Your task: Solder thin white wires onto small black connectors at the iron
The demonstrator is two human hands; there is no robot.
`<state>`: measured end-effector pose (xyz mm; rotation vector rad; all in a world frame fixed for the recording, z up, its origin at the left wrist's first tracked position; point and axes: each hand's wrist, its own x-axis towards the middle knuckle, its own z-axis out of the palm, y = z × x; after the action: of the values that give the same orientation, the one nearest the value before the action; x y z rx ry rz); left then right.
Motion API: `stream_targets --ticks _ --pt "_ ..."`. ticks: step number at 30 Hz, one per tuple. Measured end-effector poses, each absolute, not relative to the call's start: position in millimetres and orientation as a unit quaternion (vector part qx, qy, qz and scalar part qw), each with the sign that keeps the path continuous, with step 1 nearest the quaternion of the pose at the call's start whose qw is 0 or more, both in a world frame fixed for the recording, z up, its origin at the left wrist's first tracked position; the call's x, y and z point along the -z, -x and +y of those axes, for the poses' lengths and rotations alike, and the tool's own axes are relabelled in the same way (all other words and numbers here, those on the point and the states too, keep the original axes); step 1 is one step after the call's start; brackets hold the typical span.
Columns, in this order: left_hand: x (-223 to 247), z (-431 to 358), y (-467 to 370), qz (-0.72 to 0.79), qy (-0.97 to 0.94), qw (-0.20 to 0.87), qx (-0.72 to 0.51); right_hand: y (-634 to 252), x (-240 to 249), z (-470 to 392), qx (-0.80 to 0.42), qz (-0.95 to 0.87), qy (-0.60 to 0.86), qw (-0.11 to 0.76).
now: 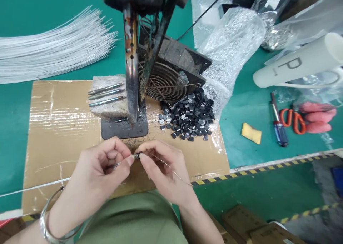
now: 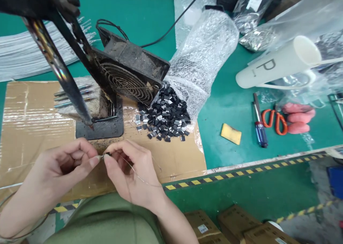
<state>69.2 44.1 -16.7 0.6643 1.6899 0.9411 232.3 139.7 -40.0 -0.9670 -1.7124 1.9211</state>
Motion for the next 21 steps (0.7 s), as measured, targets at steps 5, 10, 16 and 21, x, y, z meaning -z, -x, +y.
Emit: stream_targets --ticks 5,10,16,21 --pt "16.1 44.7 -69.4 0.704 -0.282 0.524 -0.386 -231.7 38.1 142.6 -0.664 -0.629 0.342 0.218" --pt "15.7 46.6 -69.6 0.699 -0.278 0.531 -0.391 -234.1 39.9 144.6 -0.655 -0.643 0.332 0.215" --pt "17.0 47.6 -69.0 0.697 -0.262 0.537 -0.396 -229.5 38.3 145.9 -0.632 -0.651 0.354 0.226" --pt "16.3 47.9 -68.7 0.694 -0.264 0.542 -0.395 -228.0 37.2 145.8 -0.648 -0.630 0.360 0.232"
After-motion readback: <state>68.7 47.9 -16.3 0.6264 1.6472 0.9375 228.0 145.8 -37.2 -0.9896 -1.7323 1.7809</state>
